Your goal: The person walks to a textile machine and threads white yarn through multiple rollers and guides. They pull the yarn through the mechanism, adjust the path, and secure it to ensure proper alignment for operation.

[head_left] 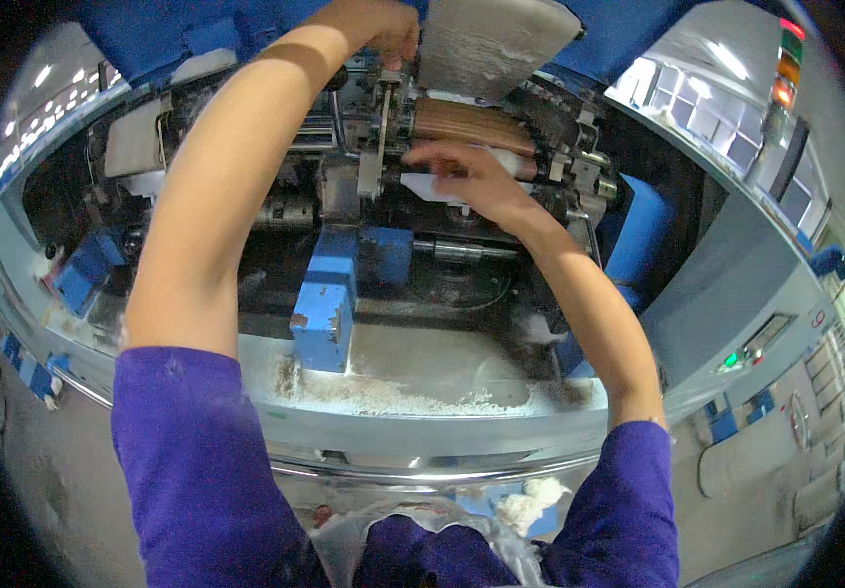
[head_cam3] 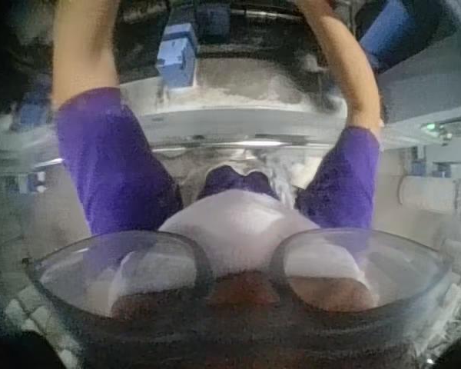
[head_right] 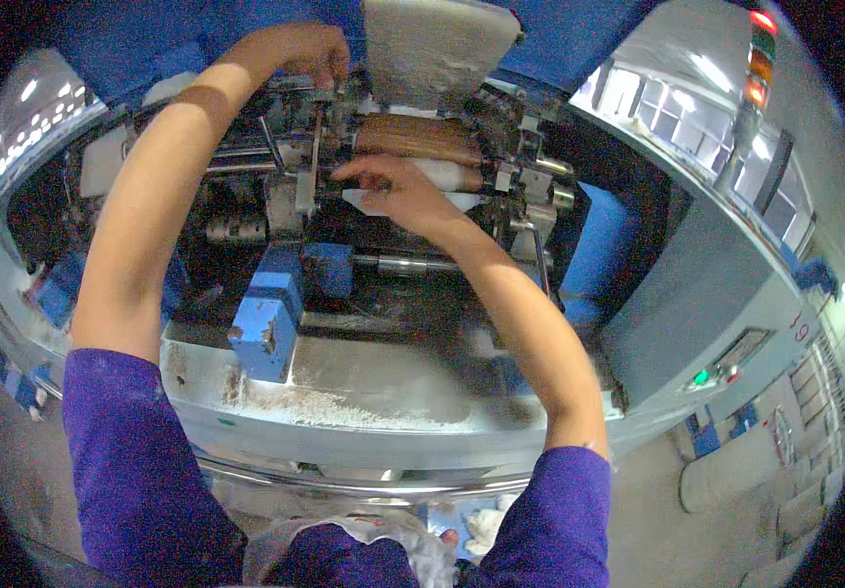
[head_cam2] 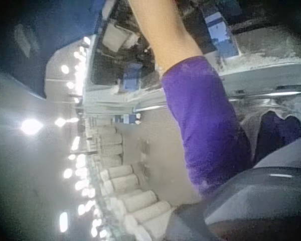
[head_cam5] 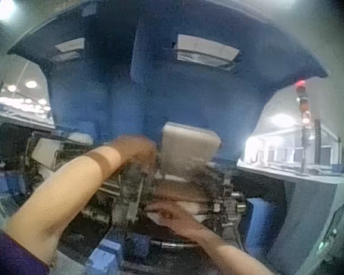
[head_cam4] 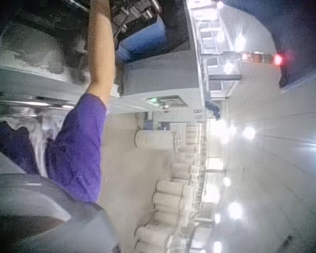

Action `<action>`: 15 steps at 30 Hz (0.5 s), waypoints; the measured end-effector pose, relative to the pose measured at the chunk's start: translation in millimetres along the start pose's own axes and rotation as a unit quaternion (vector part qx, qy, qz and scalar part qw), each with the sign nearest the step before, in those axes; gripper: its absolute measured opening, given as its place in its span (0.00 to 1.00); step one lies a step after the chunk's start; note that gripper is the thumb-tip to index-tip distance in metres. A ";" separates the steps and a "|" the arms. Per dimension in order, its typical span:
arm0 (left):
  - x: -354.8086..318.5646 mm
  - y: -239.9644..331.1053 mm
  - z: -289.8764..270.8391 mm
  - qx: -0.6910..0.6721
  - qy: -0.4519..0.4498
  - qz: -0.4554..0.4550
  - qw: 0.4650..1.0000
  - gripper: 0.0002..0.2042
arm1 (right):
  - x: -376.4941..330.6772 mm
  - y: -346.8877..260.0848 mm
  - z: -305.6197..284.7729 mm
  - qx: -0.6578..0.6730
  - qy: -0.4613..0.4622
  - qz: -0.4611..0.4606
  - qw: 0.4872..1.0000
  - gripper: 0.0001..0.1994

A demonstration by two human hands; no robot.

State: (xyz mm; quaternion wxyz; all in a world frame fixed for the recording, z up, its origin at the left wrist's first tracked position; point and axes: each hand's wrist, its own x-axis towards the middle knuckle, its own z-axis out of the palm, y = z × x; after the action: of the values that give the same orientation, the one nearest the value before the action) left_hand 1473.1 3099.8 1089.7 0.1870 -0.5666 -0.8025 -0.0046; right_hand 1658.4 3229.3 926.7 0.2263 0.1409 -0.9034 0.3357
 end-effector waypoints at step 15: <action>-33.2 26.0 -6.3 0.062 -0.001 -0.106 0.992 0.16 | 20.0 -53.3 1.2 0.152 -0.124 -0.142 0.970 0.08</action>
State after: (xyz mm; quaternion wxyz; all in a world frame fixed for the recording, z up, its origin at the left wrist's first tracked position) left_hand 1508.3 3077.6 1080.1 0.2190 -0.4653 -0.8572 0.0261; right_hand 1662.5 3187.3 964.8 0.1341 0.3406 -0.8335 0.4139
